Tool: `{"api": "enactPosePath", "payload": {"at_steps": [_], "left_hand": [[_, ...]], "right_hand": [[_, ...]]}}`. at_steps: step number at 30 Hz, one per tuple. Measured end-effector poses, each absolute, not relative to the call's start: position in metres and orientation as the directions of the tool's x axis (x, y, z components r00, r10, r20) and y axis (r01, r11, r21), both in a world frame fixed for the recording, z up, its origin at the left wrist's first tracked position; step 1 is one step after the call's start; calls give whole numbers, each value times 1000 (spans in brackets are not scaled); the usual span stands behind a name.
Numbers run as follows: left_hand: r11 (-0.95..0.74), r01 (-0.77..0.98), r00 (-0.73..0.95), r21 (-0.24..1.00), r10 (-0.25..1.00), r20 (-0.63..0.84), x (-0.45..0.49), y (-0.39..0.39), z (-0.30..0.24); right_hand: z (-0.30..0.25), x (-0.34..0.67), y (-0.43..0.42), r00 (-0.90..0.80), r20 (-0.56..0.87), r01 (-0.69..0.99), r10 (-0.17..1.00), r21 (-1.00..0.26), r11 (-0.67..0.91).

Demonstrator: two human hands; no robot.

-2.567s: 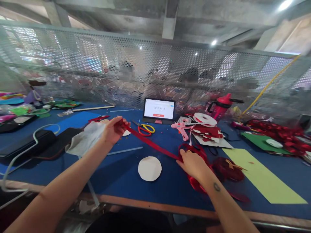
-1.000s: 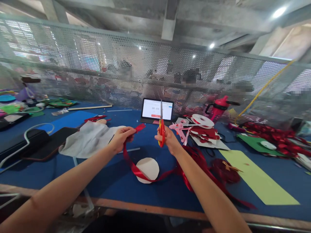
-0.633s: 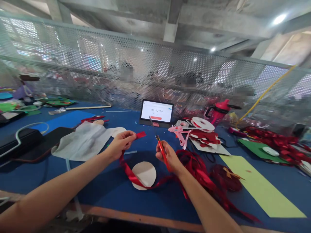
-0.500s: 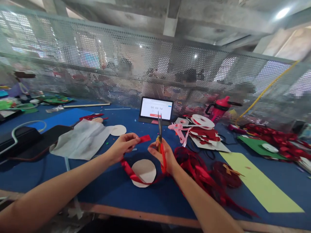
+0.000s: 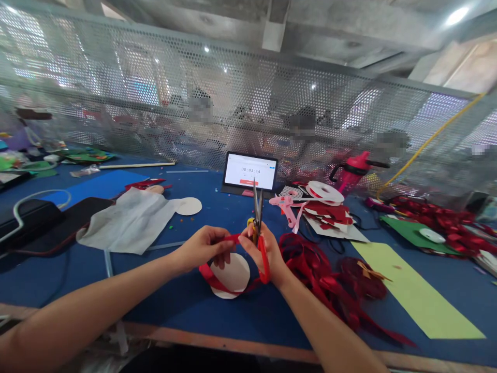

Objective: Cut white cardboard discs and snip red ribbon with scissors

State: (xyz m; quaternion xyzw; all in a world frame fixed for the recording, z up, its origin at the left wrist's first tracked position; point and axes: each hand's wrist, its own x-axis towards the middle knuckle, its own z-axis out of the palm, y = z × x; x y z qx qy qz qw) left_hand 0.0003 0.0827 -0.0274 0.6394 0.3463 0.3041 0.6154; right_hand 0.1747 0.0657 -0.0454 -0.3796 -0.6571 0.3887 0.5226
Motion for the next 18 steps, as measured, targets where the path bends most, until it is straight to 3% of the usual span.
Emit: {"api": "enactPosePath", "payload": {"at_steps": [3, 7, 12, 18], "left_hand": [[7, -40, 474, 999, 880, 13, -2, 85, -23], [-39, -176, 361, 984, 927, 102, -6, 88, -18], [-44, -260, 295, 965, 948, 123, -7, 87, -19], [-91, -257, 223, 962, 963, 151, -6, 86, -16]], "right_hand": [[-44, 181, 64, -160, 370, 99, 915, -916, 388], [-47, 192, 70, -218, 294, 292, 931, -890, 350], [-47, 196, 75, -373, 171, 607, 912, -698, 379], [-35, 189, 64, -463, 127, 668, 877, -601, 439]]}}
